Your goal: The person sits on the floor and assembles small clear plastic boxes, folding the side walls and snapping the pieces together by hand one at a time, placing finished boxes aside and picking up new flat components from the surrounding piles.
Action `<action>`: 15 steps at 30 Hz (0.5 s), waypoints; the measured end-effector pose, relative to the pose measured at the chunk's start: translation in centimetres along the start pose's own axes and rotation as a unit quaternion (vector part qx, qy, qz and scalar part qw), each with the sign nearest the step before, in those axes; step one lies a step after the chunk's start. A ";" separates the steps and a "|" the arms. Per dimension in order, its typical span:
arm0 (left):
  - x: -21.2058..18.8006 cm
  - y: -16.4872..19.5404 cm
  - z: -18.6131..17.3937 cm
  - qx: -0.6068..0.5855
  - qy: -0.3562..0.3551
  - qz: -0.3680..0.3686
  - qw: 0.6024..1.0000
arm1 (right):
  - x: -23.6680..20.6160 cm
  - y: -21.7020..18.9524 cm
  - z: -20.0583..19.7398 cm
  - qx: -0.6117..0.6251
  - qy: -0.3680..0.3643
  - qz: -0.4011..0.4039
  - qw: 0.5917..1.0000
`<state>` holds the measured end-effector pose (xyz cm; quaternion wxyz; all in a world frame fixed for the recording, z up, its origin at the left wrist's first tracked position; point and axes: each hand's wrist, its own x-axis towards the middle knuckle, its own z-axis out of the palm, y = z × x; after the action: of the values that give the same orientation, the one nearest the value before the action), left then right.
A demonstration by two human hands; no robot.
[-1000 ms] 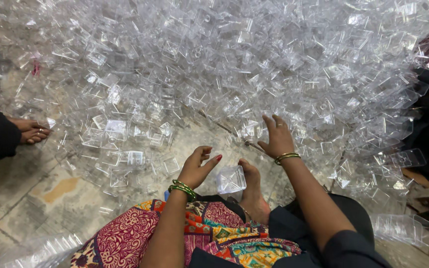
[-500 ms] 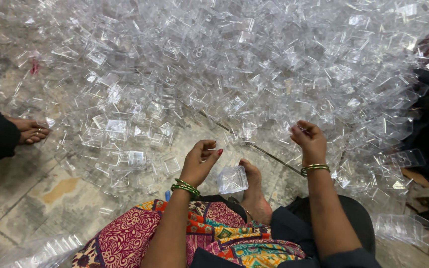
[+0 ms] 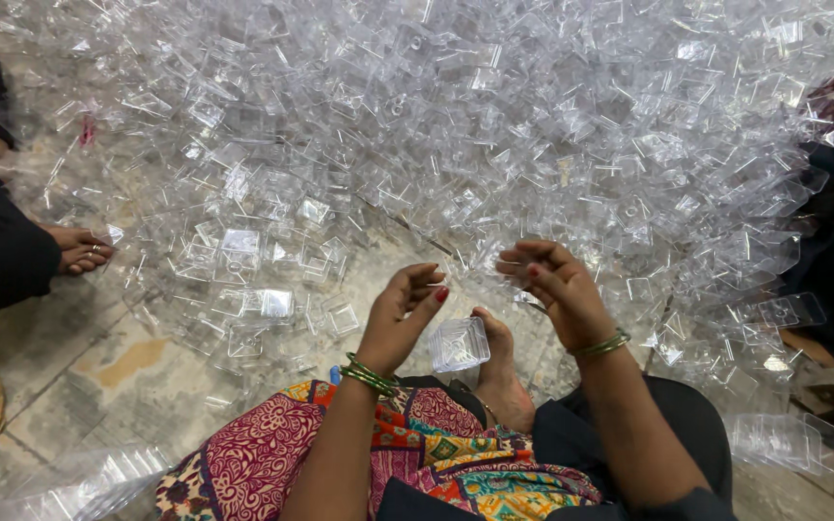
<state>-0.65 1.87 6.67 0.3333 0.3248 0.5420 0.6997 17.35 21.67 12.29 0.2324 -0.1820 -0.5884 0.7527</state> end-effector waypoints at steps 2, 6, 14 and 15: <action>-0.1 -0.4 0.4 0.007 -0.022 0.011 1.000 | -0.3 -0.4 1.9 -0.003 -0.046 -0.030 0.998; -0.1 -1.9 1.5 -0.088 -0.025 -0.063 0.994 | -0.5 -0.6 4.5 -0.040 -0.022 -0.046 0.998; 0.3 -2.2 1.4 -0.276 0.006 -0.142 0.951 | -0.9 -0.3 5.7 -0.054 -0.104 -0.071 0.991; 0.3 -1.9 1.6 -0.224 0.029 -0.110 0.968 | -0.8 -0.1 5.6 -0.051 -0.105 -0.078 0.990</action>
<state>0.75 3.36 5.16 0.4566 0.1594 0.4130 0.7717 14.96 16.75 13.72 0.2181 -0.0669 -0.6593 0.7164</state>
